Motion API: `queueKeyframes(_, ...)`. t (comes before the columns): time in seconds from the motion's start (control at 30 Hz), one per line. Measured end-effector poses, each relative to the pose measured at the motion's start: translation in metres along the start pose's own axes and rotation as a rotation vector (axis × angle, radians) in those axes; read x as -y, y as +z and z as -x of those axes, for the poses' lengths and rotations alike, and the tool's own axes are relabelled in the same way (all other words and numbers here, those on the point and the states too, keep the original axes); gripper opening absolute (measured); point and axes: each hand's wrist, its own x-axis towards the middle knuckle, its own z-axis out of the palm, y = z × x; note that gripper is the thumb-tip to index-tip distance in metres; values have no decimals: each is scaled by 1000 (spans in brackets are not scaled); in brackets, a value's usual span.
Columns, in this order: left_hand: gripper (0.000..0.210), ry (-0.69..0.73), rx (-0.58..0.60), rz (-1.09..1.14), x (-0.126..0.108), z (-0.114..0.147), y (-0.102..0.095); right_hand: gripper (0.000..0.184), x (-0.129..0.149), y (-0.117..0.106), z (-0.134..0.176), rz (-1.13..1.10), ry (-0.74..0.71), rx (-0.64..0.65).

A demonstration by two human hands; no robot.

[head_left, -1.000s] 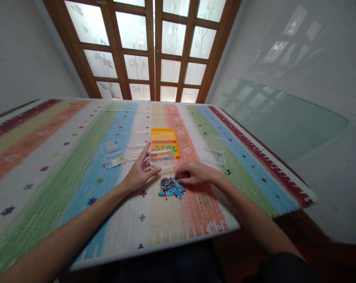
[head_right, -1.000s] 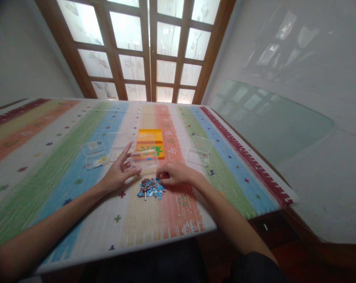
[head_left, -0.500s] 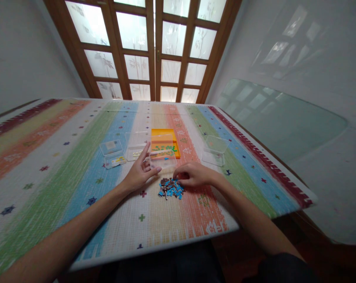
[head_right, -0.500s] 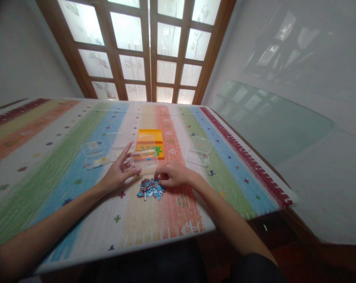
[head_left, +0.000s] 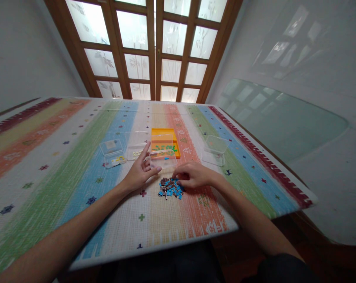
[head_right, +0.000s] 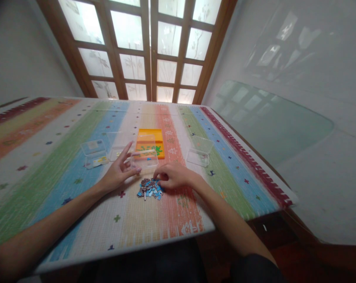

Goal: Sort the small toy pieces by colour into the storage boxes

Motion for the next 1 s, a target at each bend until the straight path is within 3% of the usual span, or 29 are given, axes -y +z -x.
queueKeyframes(0.67, 109, -28, 4, 51, -3, 1, 2, 27, -3, 1, 3, 44, -14, -93)
queueKeyframes(0.83, 108, -19, 8, 41, -5, 1, 3, 32, -4, 1, 2, 2, -87, -46)
queueKeyframes(1.0, 106, -8, 5, 37, -4, 1, 3, 31, -6, 1, 2, 26, -69, -57)
